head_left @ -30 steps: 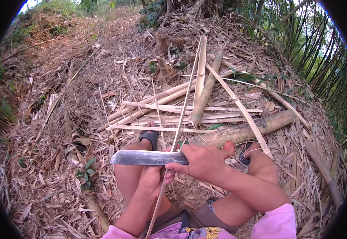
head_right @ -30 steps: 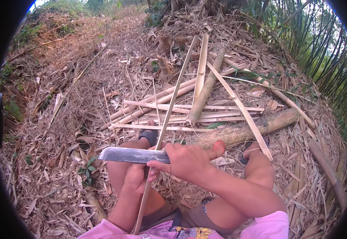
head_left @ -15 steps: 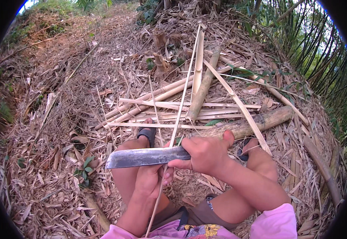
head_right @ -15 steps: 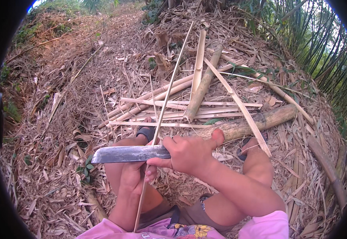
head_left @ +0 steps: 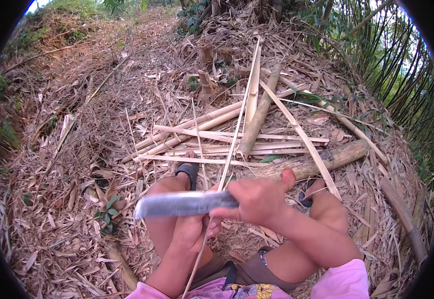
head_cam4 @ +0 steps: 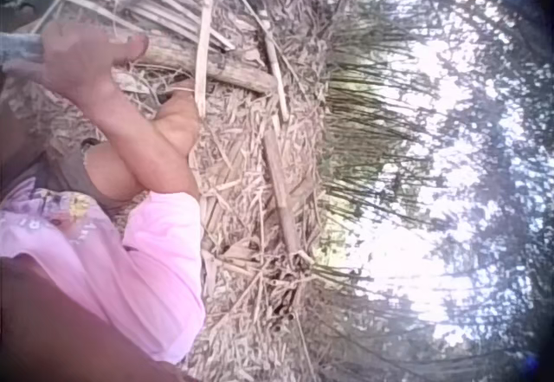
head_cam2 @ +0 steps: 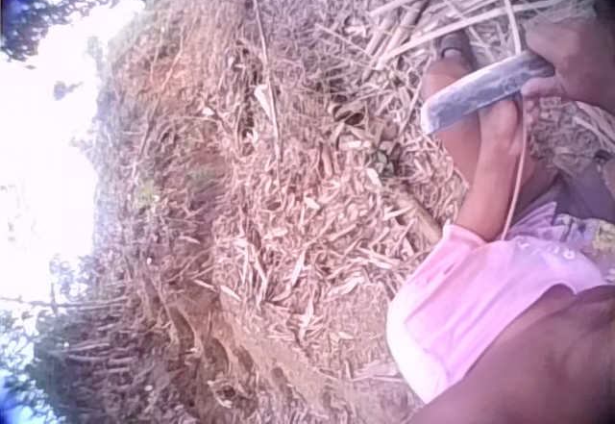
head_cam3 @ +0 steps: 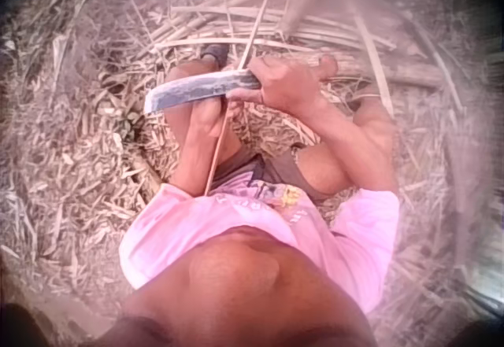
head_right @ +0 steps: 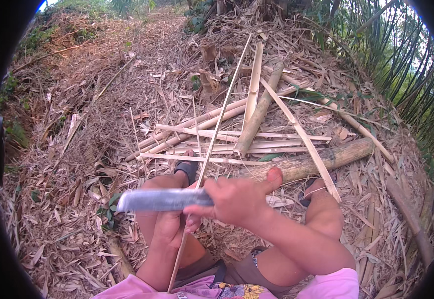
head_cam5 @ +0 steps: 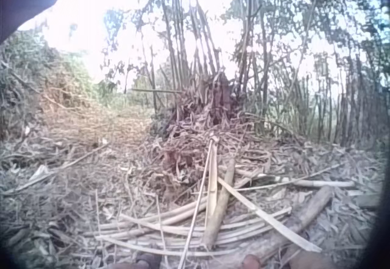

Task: The person uses a large knife to scrape and shave down a length of split bamboo while sitting on the ground, periodically flipping the bamboo strip to work on different sections.

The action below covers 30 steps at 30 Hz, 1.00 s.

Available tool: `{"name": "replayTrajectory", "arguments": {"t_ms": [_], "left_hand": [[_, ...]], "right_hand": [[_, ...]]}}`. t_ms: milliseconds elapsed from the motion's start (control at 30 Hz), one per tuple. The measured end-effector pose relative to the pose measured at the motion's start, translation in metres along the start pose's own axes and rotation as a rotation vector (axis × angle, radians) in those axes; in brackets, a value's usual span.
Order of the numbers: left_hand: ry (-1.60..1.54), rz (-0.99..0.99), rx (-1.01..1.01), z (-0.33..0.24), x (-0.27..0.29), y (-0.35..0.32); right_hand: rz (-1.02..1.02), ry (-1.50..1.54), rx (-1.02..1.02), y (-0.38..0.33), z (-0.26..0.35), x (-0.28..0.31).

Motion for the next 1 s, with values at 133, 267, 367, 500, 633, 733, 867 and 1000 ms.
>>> {"name": "replayTrajectory", "arguments": {"t_ms": [133, 267, 367, 500, 633, 733, 867, 1000], "left_hand": [[0.160, -0.052, -0.025, -0.005, -0.001, -0.004], [0.135, -0.003, -0.016, -0.009, -0.014, -0.012], [0.067, 0.041, 0.040, -0.003, -0.006, -0.031], [0.050, 0.045, 0.036, 0.002, -0.002, -0.029], [0.180, 0.022, 0.020, -0.003, -0.001, -0.029], [0.280, 0.007, 0.027, -0.009, 0.002, -0.042], [0.277, -0.004, 0.087, 0.001, 0.015, -0.061], [0.272, -0.036, 0.084, 0.008, 0.019, -0.059]], "right_hand": [[-0.031, -0.082, -0.051, 0.004, -0.031, 0.008], [-0.148, -0.185, -0.044, 0.006, -0.058, 0.022], [-0.130, -0.065, -0.514, 0.013, -0.128, 0.060], [-0.113, -0.134, -0.328, 0.002, -0.084, 0.043], [-0.026, -0.077, -0.090, 0.003, -0.028, 0.025], [-0.101, -0.047, -0.228, 0.005, -0.066, 0.037], [-0.138, -0.114, -0.288, 0.014, -0.103, 0.049], [0.016, -0.142, -0.164, 0.002, -0.067, 0.018]]}}
Point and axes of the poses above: each hand's wrist, its own y-axis towards the middle knuckle, its own x-axis out of the back of the hand, z = x × y, the point moved 6 cm from there along y, towards the middle knuckle, and after that the axes turned 13 degrees about y, right-handed, at the moved point
